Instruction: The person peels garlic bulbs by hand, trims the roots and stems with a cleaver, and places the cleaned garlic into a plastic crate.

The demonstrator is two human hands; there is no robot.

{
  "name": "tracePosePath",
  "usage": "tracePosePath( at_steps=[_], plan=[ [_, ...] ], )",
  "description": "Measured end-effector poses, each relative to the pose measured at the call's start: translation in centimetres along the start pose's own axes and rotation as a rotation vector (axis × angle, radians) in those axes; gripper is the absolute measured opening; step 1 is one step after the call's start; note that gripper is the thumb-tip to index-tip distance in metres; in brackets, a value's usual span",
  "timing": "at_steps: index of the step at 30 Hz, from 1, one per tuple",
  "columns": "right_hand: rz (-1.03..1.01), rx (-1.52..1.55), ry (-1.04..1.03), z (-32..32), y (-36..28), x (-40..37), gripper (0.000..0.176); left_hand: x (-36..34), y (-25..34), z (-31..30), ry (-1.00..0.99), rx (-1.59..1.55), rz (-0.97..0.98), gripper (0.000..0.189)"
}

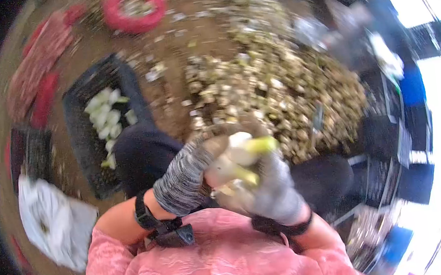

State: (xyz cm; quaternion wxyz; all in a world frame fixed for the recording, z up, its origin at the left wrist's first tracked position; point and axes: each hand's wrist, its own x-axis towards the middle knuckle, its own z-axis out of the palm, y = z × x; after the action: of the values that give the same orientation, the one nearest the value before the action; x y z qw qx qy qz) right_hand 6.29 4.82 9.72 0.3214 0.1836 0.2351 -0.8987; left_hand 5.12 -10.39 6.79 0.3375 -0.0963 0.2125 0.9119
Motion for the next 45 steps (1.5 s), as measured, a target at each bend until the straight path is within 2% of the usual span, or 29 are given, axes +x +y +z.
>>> tracePosePath(
  at_steps=[1,2,3,5,6,7,9,10,13,14,15,17,19,21,22,24,25,27,29,30,33,34,35,37,39,41,43,44,45],
  plan=[
    [-0.205,-0.186,-0.105,-0.9,0.9,-0.3,0.049,1.6,-2.5,-0.4,0.000,-0.080,-0.076,0.030],
    [-0.454,-0.373,0.149,-2.8,0.6,-1.6,0.042,1.6,-4.5,-0.4,-0.142,0.720,0.442,0.044],
    [-0.678,-0.546,0.420,-4.0,0.6,-2.6,0.036,2.2,-5.0,0.7,-0.205,0.733,0.401,0.044],
    [-0.710,-0.430,0.514,-4.6,-0.8,-5.4,0.025,3.4,-6.3,3.8,-0.192,-0.072,-0.165,0.054],
    [-0.778,-0.392,0.550,-5.0,-1.4,-7.0,0.024,4.3,-7.2,4.5,-0.304,0.263,-0.162,0.060],
    [-0.840,-0.354,0.578,-5.7,-2.1,-8.6,0.023,4.6,-8.7,4.6,-0.311,0.222,-0.193,0.064],
    [-0.939,-0.341,0.548,-8.4,-4.7,-12.5,0.025,4.7,-8.5,7.3,-0.532,0.584,-0.044,0.066],
    [-0.999,-0.241,0.486,-8.3,-5.7,-14.7,0.028,5.5,-7.9,7.4,-0.576,0.641,-0.123,0.065],
    [-1.257,-0.337,0.723,-16.7,-9.2,-22.0,0.021,7.1,-5.0,8.5,-0.382,0.564,-0.104,0.030],
    [-1.362,-0.336,0.882,-20.0,-10.0,-23.5,0.018,7.8,-4.1,8.3,-0.225,0.645,-0.018,0.026],
    [-1.265,-0.379,0.999,-22.0,-10.1,-25.0,0.016,8.3,-3.3,8.0,-0.064,0.722,0.071,0.022],
    [-1.258,-0.377,1.376,-30.7,-10.7,-27.6,0.019,9.2,-1.2,7.0,0.015,0.908,0.278,0.021],
    [-1.036,-0.371,1.547,-36.2,-11.1,-29.3,0.029,9.9,-0.4,7.5,0.241,0.644,0.341,0.020],
    [-0.919,-0.691,1.791,-40.0,-12.2,-28.7,0.044,10.7,0.5,6.6,0.202,0.514,0.341,0.019],
    [-0.836,-0.851,1.779,-38.9,-13.0,-27.6,0.053,11.1,0.9,6.3,0.153,0.382,0.347,0.019],
    [-0.908,-0.717,1.503,-36.2,-15.0,-23.1,0.046,12.2,0.9,5.4,0.139,0.331,0.334,0.021],
    [-0.918,-0.829,1.397,-39.6,-15.8,-21.6,0.040,12.9,0.7,5.1,0.114,0.268,0.315,0.024],
    [-0.754,-0.926,1.132,-37.1,-17.7,-17.3,0.041,14.4,-0.1,5.6,0.103,0.285,0.256,0.027],
    [-0.422,-1.646,1.086,-39.8,-19.5,-12.9,0.047,15.6,-0.7,6.4,0.237,0.349,0.244,0.025],
    [-0.240,-1.772,1.032,-39.7,-20.3,-10.5,0.048,15.6,-0.3,6.3,0.126,0.366,0.223,0.019],
    [0.308,-1.946,0.875,-40.2,-20.7,-5.4,0.049,15.4,1.7,8.4,0.187,0.421,0.367,0.016],
    [0.467,-1.972,0.846,-41.5,-20.9,-3.7,0.050,15.4,3.1,7.4,0.038,0.485,0.369,0.021],
    [0.552,-1.961,0.681,-41.7,-21.2,-3.1,0.047,15.6,3.9,7.0,0.052,0.487,0.379,0.021],
    [0.472,-1.982,0.642,-46.7,-20.4,-1.1,0.046,16.0,4.9,6.3,0.023,0.489,0.418,0.022],
    [0.518,-1.625,0.935,-51.3,-20.0,0.7,0.045,16.6,4.1,6.6,0.143,0.374,0.435,0.022],
    [0.481,-1.641,1.071,-50.3,-19.8,0.9,0.041,17.2,3.5,6.6,0.377,0.450,0.398,0.024],
    [0.224,-1.186,1.313,-46.9,-21.5,0.7,0.035,17.5,3.8,6.3,0.293,0.459,0.359,0.026],
    [0.133,-1.243,1.241,-46.4,-21.9,0.4,0.032,17.5,3.9,6.1,0.213,0.460,0.329,0.026],
    [-0.013,-1.181,1.255,-51.7,-22.2,1.4,0.033,17.7,4.0,5.9,0.137,0.460,0.299,0.025]
  ],
)
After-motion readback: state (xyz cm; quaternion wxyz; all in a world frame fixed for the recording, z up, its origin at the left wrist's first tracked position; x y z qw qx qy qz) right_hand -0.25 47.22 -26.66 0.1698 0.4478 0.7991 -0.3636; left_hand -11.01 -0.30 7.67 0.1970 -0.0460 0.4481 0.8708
